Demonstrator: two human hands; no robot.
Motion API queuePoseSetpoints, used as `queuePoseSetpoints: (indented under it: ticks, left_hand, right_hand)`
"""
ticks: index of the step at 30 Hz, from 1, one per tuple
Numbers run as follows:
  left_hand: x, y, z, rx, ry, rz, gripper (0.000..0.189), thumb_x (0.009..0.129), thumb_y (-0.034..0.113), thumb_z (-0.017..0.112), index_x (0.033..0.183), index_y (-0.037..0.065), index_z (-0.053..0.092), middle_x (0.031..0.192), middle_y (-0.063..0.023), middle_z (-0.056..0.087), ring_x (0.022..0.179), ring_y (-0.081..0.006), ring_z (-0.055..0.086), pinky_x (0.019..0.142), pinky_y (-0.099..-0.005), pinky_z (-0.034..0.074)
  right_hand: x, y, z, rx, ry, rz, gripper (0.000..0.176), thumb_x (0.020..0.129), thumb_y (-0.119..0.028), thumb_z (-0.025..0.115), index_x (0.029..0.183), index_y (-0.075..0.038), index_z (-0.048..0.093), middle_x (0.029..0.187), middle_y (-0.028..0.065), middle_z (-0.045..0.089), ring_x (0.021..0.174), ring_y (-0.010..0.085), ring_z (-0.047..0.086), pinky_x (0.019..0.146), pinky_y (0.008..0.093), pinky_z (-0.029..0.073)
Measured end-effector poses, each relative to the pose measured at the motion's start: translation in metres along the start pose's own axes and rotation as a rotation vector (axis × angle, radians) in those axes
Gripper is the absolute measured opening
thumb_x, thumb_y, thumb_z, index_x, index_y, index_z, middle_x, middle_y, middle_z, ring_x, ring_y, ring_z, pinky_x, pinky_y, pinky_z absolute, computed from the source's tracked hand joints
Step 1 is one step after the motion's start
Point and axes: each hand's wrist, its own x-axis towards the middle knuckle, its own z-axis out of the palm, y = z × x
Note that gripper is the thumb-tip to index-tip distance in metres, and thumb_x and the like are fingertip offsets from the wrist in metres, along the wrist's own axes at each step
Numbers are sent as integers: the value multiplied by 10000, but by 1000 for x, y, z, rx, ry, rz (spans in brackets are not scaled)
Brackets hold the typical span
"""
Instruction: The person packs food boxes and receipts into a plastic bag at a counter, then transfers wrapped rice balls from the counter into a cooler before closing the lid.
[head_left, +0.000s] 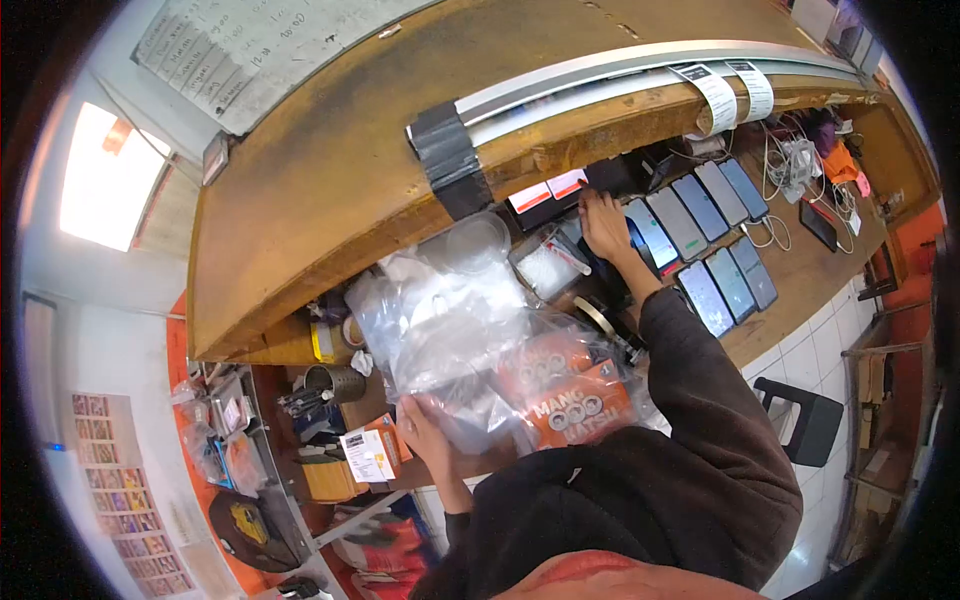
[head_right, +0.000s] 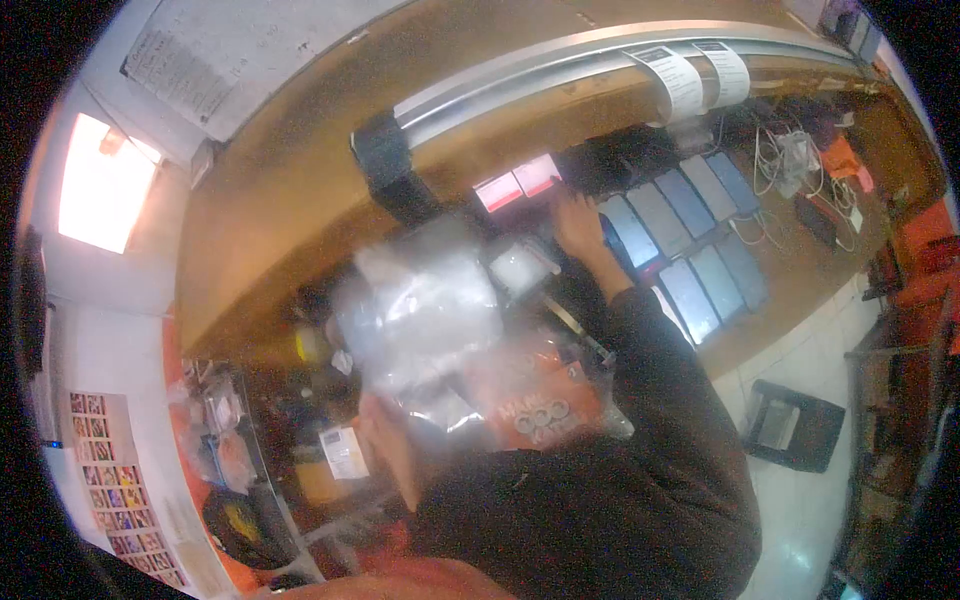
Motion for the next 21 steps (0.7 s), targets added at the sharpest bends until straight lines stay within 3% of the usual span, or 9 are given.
queuePoseSetpoints:
  ticks: [1, 4, 5, 9, 12, 16, 19, 20, 21]
  left_hand:
    - [2, 3, -1, 74, -74, 121, 126, 952, 123, 557, 976, 5, 592, 827, -24, 593, 746, -82, 550, 651, -243, 458]
    - [-14, 41, 23, -336, -36, -96, 165, 971, 137, 521, 1016, -9, 583, 893, -25, 604, 829, -89, 580, 735, -271, 502]
    - [-16, 30, 20, -438, -62, -100, 168, 970, 146, 521, 1053, 9, 568, 985, -25, 611, 918, -107, 598, 829, -298, 519]
    - [-26, -15, -12, -867, -403, -397, 226, 984, 217, 501, 1154, 72, 537, 1112, -44, 604, 1025, -143, 591, 881, -320, 502]
    - [-56, 14, -11, -861, -268, -369, 263, 990, 248, 485, 1188, 78, 526, 1151, -47, 593, 1054, -143, 572, 916, -339, 479]
    - [-70, 3, -33, -792, -271, -148, 354, 987, 249, 491, 1289, 66, 462, 1257, -85, 549, 1138, -204, 534, 994, -362, 418]
    - [-81, 17, -40, -900, -456, -216, 405, 981, 250, 504, 1328, 54, 432, 1294, -99, 521, 1178, -222, 507, 1003, -368, 407]
    - [-88, 25, -36, -756, -406, -334, 427, 978, 249, 511, 1343, 50, 416, 1299, -101, 517, 1184, -219, 500, 1004, -364, 402]
    - [-99, 43, -25, -604, -355, -454, 449, 974, 247, 518, 1358, 45, 401, 1303, -102, 512, 1190, -216, 493, 1005, -360, 398]
  right_hand:
    - [1, -1, 0, -66, 31, -48, 231, 890, -148, 476, 1093, -37, 485, 1069, 155, 560, 1010, 350, 504, 844, 468, 380]
    - [2, -7, -6, -106, -110, -11, 258, 887, -163, 480, 1117, -46, 483, 1054, 136, 572, 1009, 325, 512, 833, 446, 376]
    - [1, -9, -8, -98, -102, -6, 263, 887, -164, 481, 1122, -47, 482, 1053, 130, 573, 1006, 320, 513, 829, 439, 375]
    - [2, -6, -6, -41, -59, 17, 282, 879, -160, 497, 1138, -52, 476, 1036, 110, 575, 982, 304, 518, 813, 426, 373]
    - [0, -4, -3, -81, -53, -41, 295, 868, -149, 515, 1144, -58, 468, 1009, 105, 571, 974, 308, 517, 809, 426, 370]
    - [-9, -50, -30, 555, 253, 73, 214, 874, -124, 561, 1056, -44, 483, 898, 97, 543, 819, 256, 545, 748, 384, 424]
    - [-59, -157, -149, 964, -3, -50, 158, 892, -162, 595, 955, -31, 531, 821, 71, 554, 761, 160, 555, 690, 300, 453]
    - [-87, -179, -192, 1152, -435, -35, 171, 889, -180, 610, 931, -27, 544, 765, 52, 560, 737, 147, 557, 687, 287, 455]
    - [-115, -199, -207, 1150, -625, -141, 222, 877, -231, 649, 933, -29, 576, 699, 57, 559, 680, 124, 543, 664, 278, 452]
